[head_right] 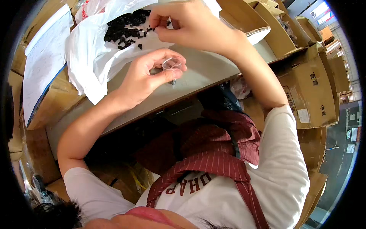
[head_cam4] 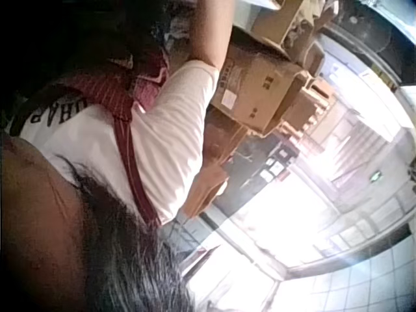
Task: Sorting small black fasteners or hardware from a large bag into smaller individual zip-lock bags.
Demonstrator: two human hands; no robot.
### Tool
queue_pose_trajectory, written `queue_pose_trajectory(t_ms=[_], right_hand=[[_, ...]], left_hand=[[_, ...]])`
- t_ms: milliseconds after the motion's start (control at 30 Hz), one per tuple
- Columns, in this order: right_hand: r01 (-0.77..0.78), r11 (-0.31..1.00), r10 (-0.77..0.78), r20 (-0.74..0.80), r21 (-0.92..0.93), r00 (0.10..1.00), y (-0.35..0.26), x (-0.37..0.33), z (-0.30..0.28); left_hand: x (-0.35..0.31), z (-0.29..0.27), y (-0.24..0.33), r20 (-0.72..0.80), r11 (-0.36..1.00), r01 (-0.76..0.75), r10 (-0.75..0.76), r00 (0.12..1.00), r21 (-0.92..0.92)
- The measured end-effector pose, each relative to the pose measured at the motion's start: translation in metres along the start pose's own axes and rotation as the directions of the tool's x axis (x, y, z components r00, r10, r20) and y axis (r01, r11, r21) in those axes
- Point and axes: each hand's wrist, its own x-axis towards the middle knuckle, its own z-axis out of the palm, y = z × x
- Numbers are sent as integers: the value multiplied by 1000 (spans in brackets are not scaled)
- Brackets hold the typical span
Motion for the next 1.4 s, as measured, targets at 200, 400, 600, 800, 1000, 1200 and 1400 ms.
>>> queue_pose_trajectory(t_ms=[200,400,600,800,1000,1200,1400], right_hand=[[161,977,-169,47,141,985,-30,-41,-32],[208,967,-217,51,148,975,-15,-53,-26],[357,934,-353,94,-21,931,-13,-36,-24],[118,988,-127,90,104,988,-18,-52,-21],[-1,985,9,-45,174,999,-27,-63,-1],[-107,960,145,-135,259,980,-25,-78,0],[-144,920,194,-104,365,976,-28,-71,13]], left_hand=[[-6,10,-3,-39,994,-65,62,997,-86],[2,17,-10,-79,992,-92,85,993,-88],[5,-10,6,-23,980,-156,160,987,126],[3,-1,4,-105,984,-87,104,989,155],[-2,9,-6,-259,987,-135,154,953,90],[9,12,-1,-315,977,-210,188,930,-38],[9,4,-5,-321,978,-171,201,925,120]])
